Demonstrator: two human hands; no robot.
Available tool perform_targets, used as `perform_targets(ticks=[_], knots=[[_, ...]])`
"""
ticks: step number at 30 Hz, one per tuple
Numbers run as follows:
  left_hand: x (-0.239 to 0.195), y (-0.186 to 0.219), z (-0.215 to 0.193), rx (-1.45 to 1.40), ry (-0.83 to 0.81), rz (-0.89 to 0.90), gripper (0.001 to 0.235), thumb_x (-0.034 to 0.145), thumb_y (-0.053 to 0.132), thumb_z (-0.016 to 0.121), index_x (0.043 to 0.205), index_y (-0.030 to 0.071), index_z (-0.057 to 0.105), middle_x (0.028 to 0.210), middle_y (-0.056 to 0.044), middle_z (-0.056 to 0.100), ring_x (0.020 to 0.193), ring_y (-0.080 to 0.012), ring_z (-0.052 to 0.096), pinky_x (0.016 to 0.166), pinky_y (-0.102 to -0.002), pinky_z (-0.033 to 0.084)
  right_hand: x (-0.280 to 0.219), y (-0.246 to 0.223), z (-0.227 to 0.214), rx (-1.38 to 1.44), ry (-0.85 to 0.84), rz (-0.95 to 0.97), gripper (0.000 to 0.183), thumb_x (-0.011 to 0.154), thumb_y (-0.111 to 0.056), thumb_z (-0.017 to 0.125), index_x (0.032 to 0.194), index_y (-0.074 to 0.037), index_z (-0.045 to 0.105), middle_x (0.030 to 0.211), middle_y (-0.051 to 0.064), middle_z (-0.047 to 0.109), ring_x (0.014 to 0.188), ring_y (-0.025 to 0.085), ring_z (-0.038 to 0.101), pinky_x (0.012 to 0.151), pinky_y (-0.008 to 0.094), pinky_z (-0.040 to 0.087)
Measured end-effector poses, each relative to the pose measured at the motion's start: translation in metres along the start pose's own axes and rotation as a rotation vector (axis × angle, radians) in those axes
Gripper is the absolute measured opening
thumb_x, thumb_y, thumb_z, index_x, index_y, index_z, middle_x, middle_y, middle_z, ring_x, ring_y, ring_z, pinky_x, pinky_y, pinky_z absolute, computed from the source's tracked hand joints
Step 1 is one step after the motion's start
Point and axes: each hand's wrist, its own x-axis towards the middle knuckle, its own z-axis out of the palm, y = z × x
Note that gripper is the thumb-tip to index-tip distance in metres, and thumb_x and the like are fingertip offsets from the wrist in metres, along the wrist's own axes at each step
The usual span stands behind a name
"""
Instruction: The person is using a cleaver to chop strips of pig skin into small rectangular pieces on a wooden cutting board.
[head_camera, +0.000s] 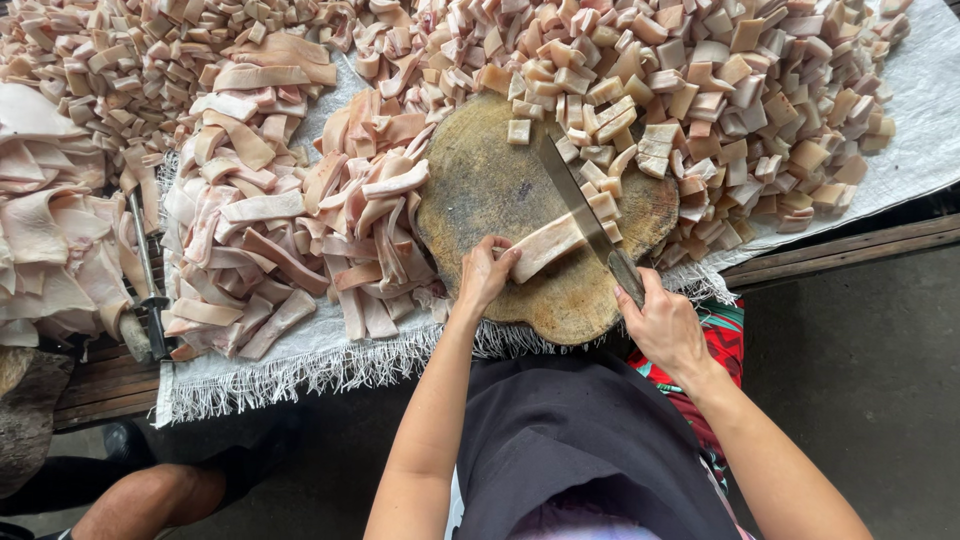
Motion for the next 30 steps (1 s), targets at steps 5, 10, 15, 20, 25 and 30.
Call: perform_targets(ticks=[5,10,15,20,25,30], knots=[[-0.005,0.002,0.002,-0.058,0.040,0.032,0.033,0.093,0.028,0.070,0.117,0.005,0.068,0.098,-0.014,0.077,0.085,-0.0215,0.073,0.080,-0.038,0.059,-0.007,-0.026,-0.011,0.117,0.159,-0.215,0.040,0.103,-0.029,0.054,0.121,0.006,0.053,0.078,0.024,0.073,0.066,0.034,0.075,0.055,0.041,0.061],[-0.004,-0.002,0.003,-0.054,0.032,0.042,0.033,0.093,0.029,0.069,0.116,0.006,0.069,0.099,-0.014,0.077,0.084,-0.0226,0.074,0.080,-0.038,0.060,0.007,-0.003,0.023,-0.095,-0.023,-0.025,0.039,0.103,-0.031,0.054,0.121,0.003,0.049,0.070,0.024,0.070,0.061,0.037,0.073,0.055,0.047,0.060],[-0.006,-0.003,-0.001,-0.066,0.039,0.073,0.031,0.093,0.028,0.070,0.115,0.005,0.071,0.096,-0.014,0.077,0.081,-0.0210,0.073,0.077,-0.037,0.059,0.022,0.022,0.031,-0.117,-0.140,0.042,0.040,0.103,-0.032,0.055,0.120,0.004,0.050,0.066,0.024,0.067,0.059,0.039,0.071,0.057,0.048,0.060],[-0.009,0.008,-0.003,-0.075,0.037,0.027,0.030,0.093,0.027,0.070,0.114,0.006,0.071,0.093,-0.013,0.078,0.071,-0.0186,0.071,0.070,-0.035,0.060,0.015,-0.007,-0.005,0.056,-0.018,0.009,0.040,0.099,-0.033,0.059,0.119,0.001,0.058,0.061,0.020,0.068,0.053,0.030,0.070,0.051,0.045,0.057],[-0.009,0.011,-0.004,-0.128,0.006,-0.010,0.030,0.093,0.027,0.068,0.115,0.006,0.071,0.093,-0.012,0.077,0.069,-0.0165,0.070,0.065,-0.034,0.061,0.006,-0.026,-0.008,0.120,0.039,-0.058,0.036,0.102,-0.031,0.056,0.117,0.002,0.053,0.063,0.018,0.066,0.048,0.028,0.068,0.045,0.042,0.056],[-0.005,0.001,-0.003,-0.073,0.027,0.073,0.029,0.093,0.026,0.070,0.113,0.004,0.072,0.092,-0.013,0.077,0.070,-0.0173,0.070,0.068,-0.034,0.059,0.014,-0.003,0.041,-0.217,-0.007,-0.092,0.040,0.097,-0.031,0.061,0.112,0.005,0.050,0.066,0.030,0.066,0.061,0.047,0.068,0.056,0.054,0.056]])
